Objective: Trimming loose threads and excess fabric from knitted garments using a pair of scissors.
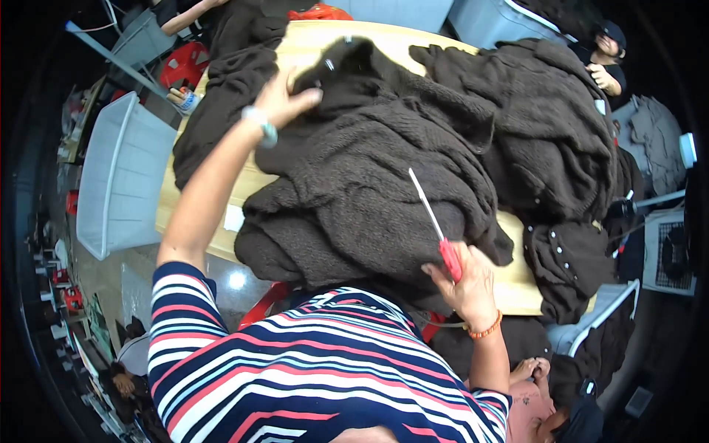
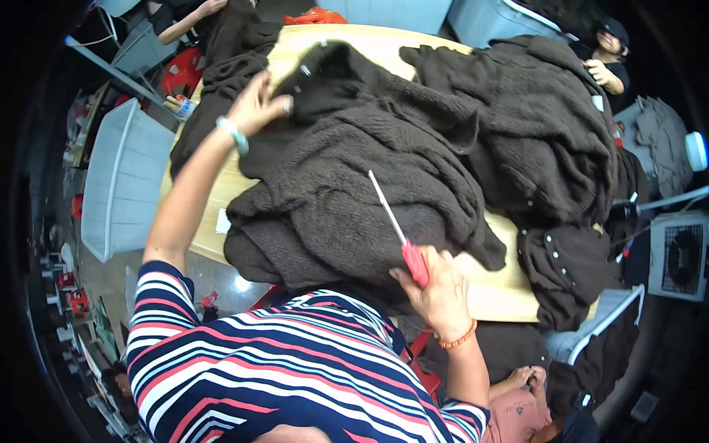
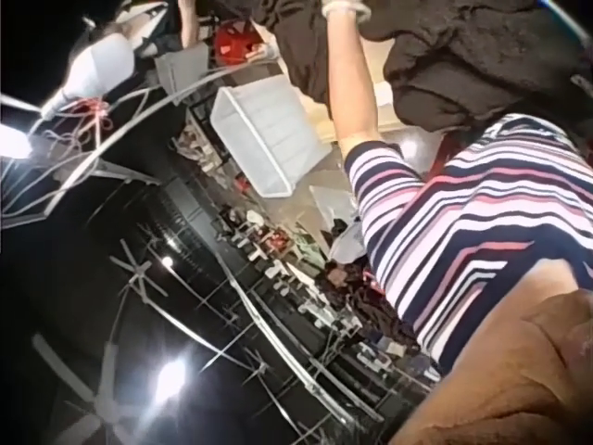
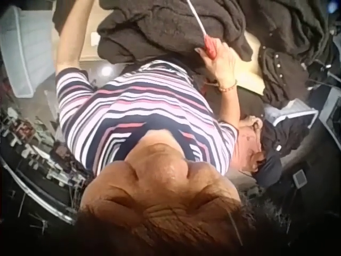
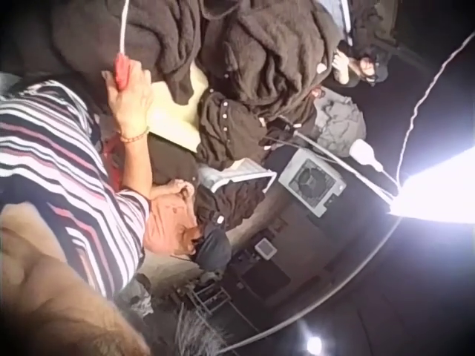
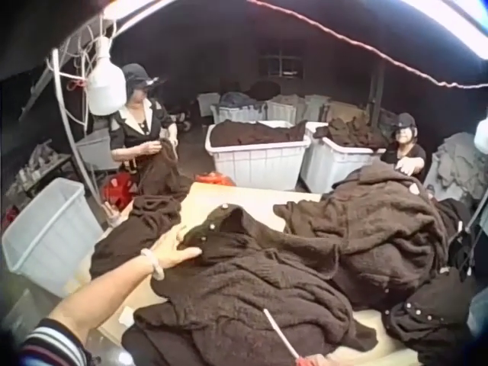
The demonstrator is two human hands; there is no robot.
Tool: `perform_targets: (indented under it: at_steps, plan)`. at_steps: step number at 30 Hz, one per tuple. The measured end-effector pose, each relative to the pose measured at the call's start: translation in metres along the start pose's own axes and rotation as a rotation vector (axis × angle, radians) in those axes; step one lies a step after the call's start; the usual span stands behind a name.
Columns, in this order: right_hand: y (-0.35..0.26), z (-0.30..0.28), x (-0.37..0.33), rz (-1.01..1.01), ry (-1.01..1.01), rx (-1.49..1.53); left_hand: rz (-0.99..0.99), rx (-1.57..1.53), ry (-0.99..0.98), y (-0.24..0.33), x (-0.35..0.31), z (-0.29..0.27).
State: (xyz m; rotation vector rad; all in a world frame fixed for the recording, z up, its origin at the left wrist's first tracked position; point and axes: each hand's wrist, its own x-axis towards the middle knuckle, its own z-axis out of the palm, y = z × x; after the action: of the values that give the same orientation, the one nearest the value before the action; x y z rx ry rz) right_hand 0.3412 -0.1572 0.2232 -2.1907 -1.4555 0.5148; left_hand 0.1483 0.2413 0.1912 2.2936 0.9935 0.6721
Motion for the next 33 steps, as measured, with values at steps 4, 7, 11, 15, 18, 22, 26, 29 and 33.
perform_targets:
  at_steps: [4, 7, 11, 15, 18, 22, 26, 29, 33]
  plan:
    - [-0.005, 0.012, -0.005, -0.088, -0.089, 0.048, -0.601, 0.159, -0.167, -0.209, -0.111, 0.022]
    - [0.003, 0.019, -0.003, -0.044, -0.099, -0.009, -0.942, -0.485, -0.168, -0.154, -0.135, 0.046]
    - [-0.006, 0.014, 0.008, -0.006, -0.130, -0.055, 0.014, -0.230, -0.196, -0.058, -0.121, 0.014]
    - [-0.020, 0.018, 0.040, -0.092, 0.016, -0.008, 0.448, 0.188, -0.406, 0.004, -0.109, -0.002]
    - [-0.006, 0.029, 0.078, -0.158, 0.149, -0.085, 0.505, 0.100, -0.320, -0.018, -0.096, 0.004]
    - [0.035, 0.039, 0.111, -0.085, 0.211, -0.218, 0.044, -0.566, -0.340, 0.014, -0.077, -0.015]
    - [0.058, 0.017, 0.112, 0.018, 0.141, 0.043, -0.058, -0.773, -0.424, 0.058, -0.071, -0.056]
    - [0.073, -0.044, 0.099, -0.012, -0.044, 0.336, -0.174, -0.992, -0.549, 0.087, -0.092, -0.081]
    - [0.081, -0.106, 0.082, 0.015, -0.072, 0.615, -0.323, -1.292, -0.600, 0.085, -0.125, -0.076]
